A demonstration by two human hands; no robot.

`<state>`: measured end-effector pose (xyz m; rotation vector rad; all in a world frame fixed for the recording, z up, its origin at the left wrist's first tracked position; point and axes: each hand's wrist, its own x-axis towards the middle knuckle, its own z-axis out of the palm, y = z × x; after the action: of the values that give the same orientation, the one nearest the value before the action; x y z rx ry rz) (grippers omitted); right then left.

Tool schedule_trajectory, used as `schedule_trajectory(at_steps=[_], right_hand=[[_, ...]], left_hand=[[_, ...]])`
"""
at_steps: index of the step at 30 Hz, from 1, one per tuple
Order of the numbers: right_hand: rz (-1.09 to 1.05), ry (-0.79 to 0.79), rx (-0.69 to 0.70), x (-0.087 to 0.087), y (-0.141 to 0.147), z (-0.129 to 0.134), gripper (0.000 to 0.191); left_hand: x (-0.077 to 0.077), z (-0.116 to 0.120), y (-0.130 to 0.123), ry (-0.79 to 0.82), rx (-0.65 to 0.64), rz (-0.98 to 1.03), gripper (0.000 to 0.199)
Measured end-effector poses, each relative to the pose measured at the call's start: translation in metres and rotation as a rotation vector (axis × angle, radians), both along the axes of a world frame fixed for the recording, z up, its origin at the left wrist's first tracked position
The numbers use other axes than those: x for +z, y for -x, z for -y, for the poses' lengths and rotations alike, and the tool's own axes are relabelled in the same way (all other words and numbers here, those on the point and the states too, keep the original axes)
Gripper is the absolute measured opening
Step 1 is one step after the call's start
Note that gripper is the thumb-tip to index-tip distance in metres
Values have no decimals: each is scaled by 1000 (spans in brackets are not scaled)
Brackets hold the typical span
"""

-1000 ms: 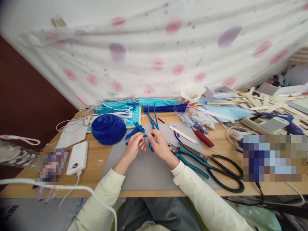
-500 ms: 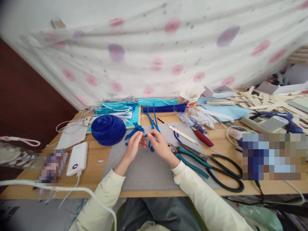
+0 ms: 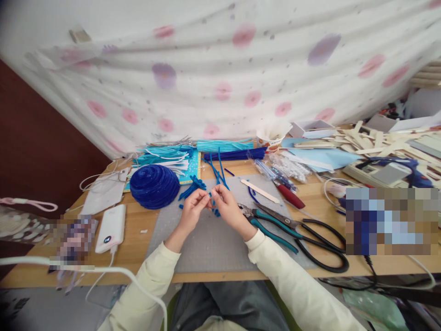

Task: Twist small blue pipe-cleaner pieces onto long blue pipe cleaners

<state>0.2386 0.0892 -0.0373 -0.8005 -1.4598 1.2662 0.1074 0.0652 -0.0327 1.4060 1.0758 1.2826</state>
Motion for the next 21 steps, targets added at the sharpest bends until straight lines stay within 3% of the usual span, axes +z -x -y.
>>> schedule_trajectory(at_steps=[3,6,13,15,21], right_hand=[[-46,100,50,-1,0,-3,36],[-36,60,-5,-2,0,-5,36],[22,-65,-42,-3,1,1,35],[8,-83,-48,-3,2,4,32],[5,-29,-60,-5,2,5,32]], left_hand=[[-2,-2,0,46,-26,50,23],[-2,-3,1,40,-29,34,25],[0,5,1,-195,154,-295,29],[-1,6,-2,-162,154,-238,31],[-4,3,-9,113,51,185,32]])
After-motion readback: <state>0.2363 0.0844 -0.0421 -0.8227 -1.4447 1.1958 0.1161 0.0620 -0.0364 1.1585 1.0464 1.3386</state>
